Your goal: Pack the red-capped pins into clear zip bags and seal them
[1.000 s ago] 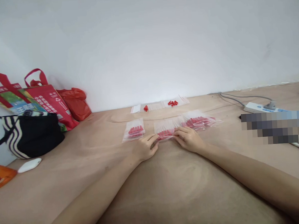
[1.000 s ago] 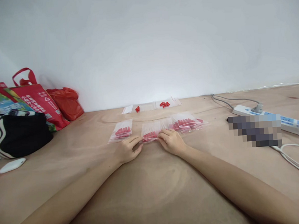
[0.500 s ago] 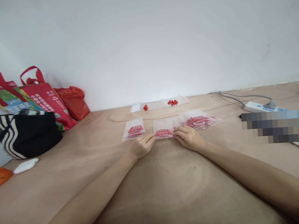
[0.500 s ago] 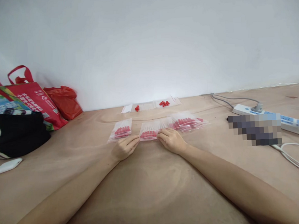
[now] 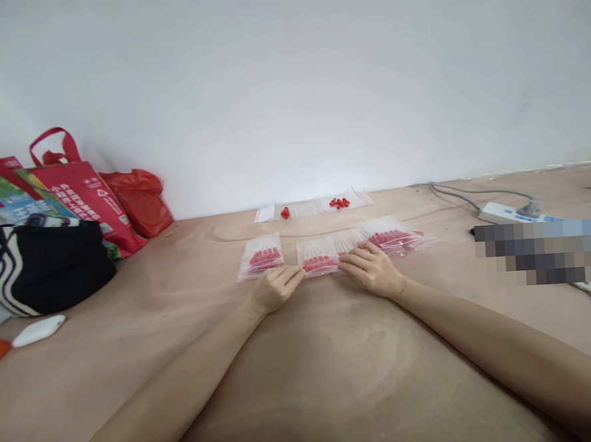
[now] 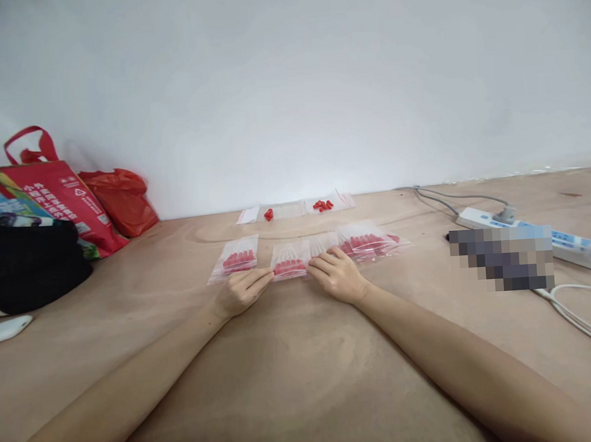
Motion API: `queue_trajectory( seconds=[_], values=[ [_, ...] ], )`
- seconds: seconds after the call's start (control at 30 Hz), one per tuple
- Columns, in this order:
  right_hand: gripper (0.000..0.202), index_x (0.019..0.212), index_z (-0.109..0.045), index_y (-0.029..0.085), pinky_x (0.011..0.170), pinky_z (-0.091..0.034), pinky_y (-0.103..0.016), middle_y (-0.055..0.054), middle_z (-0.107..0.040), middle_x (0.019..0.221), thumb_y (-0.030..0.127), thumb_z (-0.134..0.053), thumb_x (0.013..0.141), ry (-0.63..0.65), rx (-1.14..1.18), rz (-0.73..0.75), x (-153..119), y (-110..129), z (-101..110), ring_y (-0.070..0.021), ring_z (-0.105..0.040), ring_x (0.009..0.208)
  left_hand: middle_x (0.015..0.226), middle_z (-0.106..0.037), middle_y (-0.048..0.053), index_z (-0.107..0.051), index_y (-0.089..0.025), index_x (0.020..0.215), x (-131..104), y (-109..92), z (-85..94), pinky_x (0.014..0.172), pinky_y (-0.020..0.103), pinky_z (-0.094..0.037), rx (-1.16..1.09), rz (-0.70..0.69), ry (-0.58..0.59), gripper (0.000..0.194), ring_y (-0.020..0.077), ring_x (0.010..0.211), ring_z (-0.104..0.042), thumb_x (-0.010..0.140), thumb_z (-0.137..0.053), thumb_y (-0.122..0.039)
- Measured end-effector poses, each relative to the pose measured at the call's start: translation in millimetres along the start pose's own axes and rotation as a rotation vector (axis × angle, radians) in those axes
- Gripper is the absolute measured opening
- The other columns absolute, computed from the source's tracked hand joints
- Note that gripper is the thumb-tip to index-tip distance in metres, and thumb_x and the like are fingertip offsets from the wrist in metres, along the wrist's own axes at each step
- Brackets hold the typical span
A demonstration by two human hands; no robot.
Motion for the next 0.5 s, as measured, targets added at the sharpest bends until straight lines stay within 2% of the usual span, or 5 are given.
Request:
queue_trajectory(
  seconds=[0.23,0.5],
  values=[
    [0.016,0.078,-0.059,0.016,0.076,-0.032,-0.032,-0.001,-0.063,0.078,0.009,-0.045,0.081,0.011,-0.124,0.116,0.7,9.0,0.1,-0.0108,-0.051,0.074,0.075,-0.066,0.005,-0.057,-0.011,0.082,1.6,-1.6,0.3,0.053,0.023,-0.051,-0.016,0.003,0.013,0.016,0.0133,0.062,-0.062,0.084,-0.042,-0.007],
    [0.011,0.078,-0.059,0.017,0.080,-0.029,-0.033,0.000,-0.064,0.079,0.013,-0.048,0.080,-0.002,-0.081,0.004,5.7,4.3,-0.7,-0.0107,-0.051,0.077,0.075,-0.066,0.003,-0.057,-0.013,0.079,5.2,0.8,1.9,0.057,0.021,-0.050,-0.021,0.052,0.023,0.015,0.0114,0.063,-0.062,0.085,-0.044,-0.012]
  ],
)
Point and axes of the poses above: each hand's wrist, its own x-axis towards the middle knuckle, its own z-axis out of the back of the hand, y = z × x, the point moved 8 cm from there along x, towards the middle knuckle
